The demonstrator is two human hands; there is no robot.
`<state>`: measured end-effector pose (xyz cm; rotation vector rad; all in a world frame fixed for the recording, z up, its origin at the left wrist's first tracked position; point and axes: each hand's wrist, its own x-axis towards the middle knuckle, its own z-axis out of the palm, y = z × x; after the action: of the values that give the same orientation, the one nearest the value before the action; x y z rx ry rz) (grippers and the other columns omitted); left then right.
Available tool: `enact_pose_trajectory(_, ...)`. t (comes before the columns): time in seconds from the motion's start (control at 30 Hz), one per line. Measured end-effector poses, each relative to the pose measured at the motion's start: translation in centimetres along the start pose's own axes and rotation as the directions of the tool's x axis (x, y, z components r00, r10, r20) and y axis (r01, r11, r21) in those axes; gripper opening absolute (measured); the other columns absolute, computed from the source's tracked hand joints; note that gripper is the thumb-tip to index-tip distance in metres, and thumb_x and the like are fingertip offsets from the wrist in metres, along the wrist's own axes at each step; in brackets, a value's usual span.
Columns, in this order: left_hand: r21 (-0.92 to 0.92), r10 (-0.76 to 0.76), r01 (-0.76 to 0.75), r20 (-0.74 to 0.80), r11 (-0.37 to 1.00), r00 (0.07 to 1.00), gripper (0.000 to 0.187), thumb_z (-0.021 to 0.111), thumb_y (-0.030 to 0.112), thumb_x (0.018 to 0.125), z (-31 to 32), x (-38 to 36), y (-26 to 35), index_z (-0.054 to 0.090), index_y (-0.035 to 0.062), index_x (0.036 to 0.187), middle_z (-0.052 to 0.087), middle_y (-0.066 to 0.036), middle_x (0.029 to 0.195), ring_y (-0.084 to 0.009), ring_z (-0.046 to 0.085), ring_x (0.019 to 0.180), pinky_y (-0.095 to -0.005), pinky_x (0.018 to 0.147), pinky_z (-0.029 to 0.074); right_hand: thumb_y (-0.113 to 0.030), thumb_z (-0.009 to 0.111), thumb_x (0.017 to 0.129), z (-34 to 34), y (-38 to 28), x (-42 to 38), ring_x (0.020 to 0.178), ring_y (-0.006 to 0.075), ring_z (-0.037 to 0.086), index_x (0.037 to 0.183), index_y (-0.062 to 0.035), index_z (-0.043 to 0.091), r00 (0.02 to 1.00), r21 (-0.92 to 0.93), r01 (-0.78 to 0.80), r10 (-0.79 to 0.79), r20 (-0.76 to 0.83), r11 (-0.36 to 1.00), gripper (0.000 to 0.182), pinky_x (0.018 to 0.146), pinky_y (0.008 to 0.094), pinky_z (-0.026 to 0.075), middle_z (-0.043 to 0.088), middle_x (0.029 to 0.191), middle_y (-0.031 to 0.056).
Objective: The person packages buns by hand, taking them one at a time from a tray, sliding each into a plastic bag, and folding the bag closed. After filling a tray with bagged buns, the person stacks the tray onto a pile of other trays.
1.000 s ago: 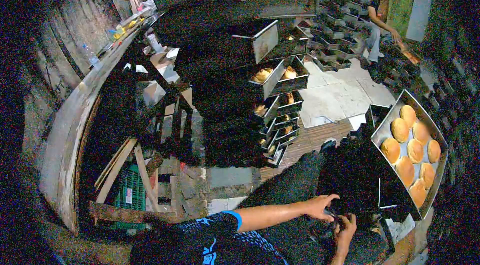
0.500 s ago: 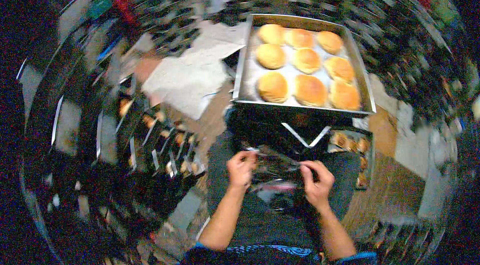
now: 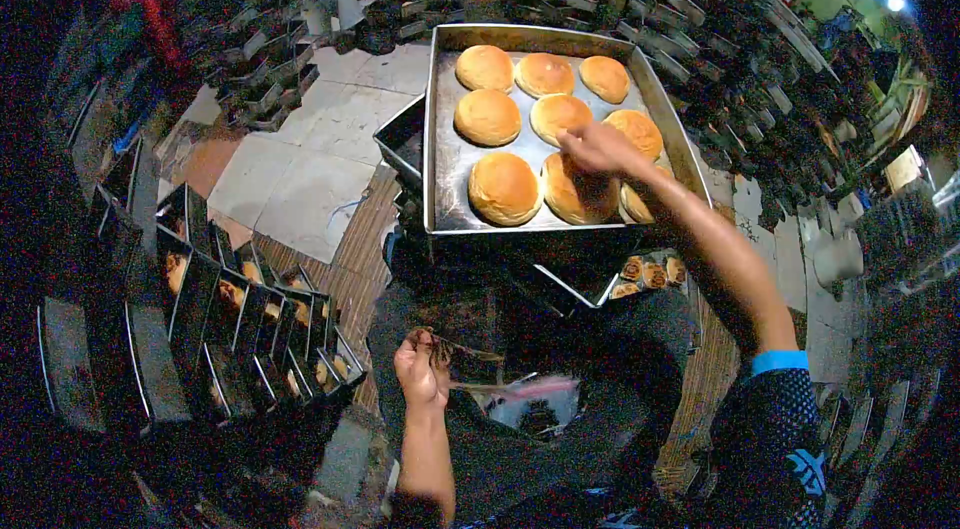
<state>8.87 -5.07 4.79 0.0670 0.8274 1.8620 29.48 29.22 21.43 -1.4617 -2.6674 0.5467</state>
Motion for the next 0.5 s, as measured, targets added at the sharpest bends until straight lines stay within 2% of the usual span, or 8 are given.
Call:
enact_pose_trajectory(0.03,0.003,-0.003,0.003,-0.012,1.0,1.0,0.007,0.066,0.009,0.09,-0.4,-0.1,0.1,0.062,0.0031,0.089,0.063,-0.003,0.079,-0.0098,0.056,0.061,-0.0229,0.053,0.045,-0.044,0.047,0.096,-0.3,0.4,1.3,0.058,0.0206,0.055,0.08,0.0042,0.061,0.993,-0.005,-0.083,0.083,0.079,0.997,0.053,0.055,0.0403,0.044,0.055,0.06,0.0105)
enact_pose_trajectory(0.1,0.027,-0.032,0.032,0.0,0.999,0.999,0.008,0.066,0.009,0.09,-0.8,-0.2,0.5,0.062,0.003,0.09,0.063,-0.003,0.079,-0.0096,0.055,0.06,-0.0228,0.051,0.044,-0.042,0.048,0.096,-2.2,-1.6,0.6,0.055,0.0124,0.044,0.069,0.0018,0.056,0.986,0.06,0.029,-0.039,0.164,0.998,0.052,0.048,0.0352,0.037,0.045,0.055,0.0035)
enact_pose_trajectory(0.23,-0.013,-0.06,0.061,0.061,0.998,0.996,0.008,0.065,0.011,0.091,-0.5,-0.3,0.5,0.061,0.0036,0.089,0.062,-0.003,0.075,-0.0095,0.055,0.058,-0.0228,0.05,0.043,-0.037,0.046,0.098,-2.2,-1.1,-5.1,0.059,0.0077,0.046,0.089,-0.0038,0.057,0.997,0.226,0.069,-0.072,0.006,0.972,0.036,0.048,0.0314,0.035,0.055,0.074,0.0001)
enact_pose_trajectory(0.3,0.006,-0.029,0.029,0.081,1.0,0.996,0.007,0.065,0.01,0.091,0.1,-0.6,0.4,0.06,0.0047,0.089,0.061,-0.003,0.072,-0.0102,0.056,0.058,-0.023,0.05,0.044,-0.032,0.046,0.099,-2.6,-0.8,-7.3,0.059,0.008,0.049,0.101,-0.0048,0.056,0.994,0.217,-0.045,0.065,-0.084,0.975,0.029,0.049,0.0285,0.039,0.057,0.082,-0.0006)
enact_pose_trajectory(0.33,0.018,-0.024,0.024,0.034,1.0,0.999,0.008,0.064,0.011,0.091,0.6,-1.0,0.8,0.06,0.0051,0.088,0.061,-0.002,0.071,-0.0106,0.057,0.058,-0.023,0.05,0.044,-0.034,0.049,0.097,-3.1,-3.0,-9.8,0.06,0.0118,0.053,0.097,-0.0044,0.061,0.943,0.712,-0.024,0.252,-0.217,0.702,0.032,0.05,0.0287,0.041,0.059,0.077,0.0028)
enact_pose_trajectory(0.37,0.031,-0.017,0.017,-0.011,0.999,1.0,0.008,0.064,0.011,0.092,1.1,-1.4,1.3,0.06,0.0054,0.088,0.061,-0.002,0.07,-0.011,0.057,0.057,-0.0231,0.049,0.045,-0.037,0.052,0.095,-3.2,-4.1,-12.2,0.062,0.0155,0.057,0.093,-0.0041,0.066,0.857,0.967,0.129,0.467,-0.22,0.219,0.036,0.051,0.0289,0.044,0.062,0.072,0.0062)
enact_pose_trajectory(0.43,0.013,0.121,-0.121,-0.025,0.993,0.992,0.013,0.06,0.016,0.095,2.4,-1.7,2.0,0.063,0.0045,0.09,0.063,-0.003,0.072,-0.0109,0.057,0.055,-0.0226,0.045,0.043,-0.034,0.059,0.093,-1.2,0.9,-17.1,0.053,0.0058,0.049,0.1,-0.0057,0.066,0.957,0.996,0.012,0.289,-0.038,0.089,0.031,0.048,0.0203,0.038,0.06,0.072,-0.0016)
enact_pose_trajectory(0.5,0.227,0.104,-0.099,-0.013,0.969,0.994,0.015,0.063,0.017,0.093,3.3,-2.0,3.4,0.064,0.003,0.092,0.063,-0.003,0.075,-0.01,0.057,0.06,-0.0247,0.049,0.045,-0.032,0.064,0.091,1.2,-2.8,-21.8,0.05,0.0024,0.045,0.107,-0.0034,0.065,0.999,0.978,0.015,0.04,-0.024,0.208,0.033,0.045,0.0184,0.034,0.06,0.074,-0.0044)
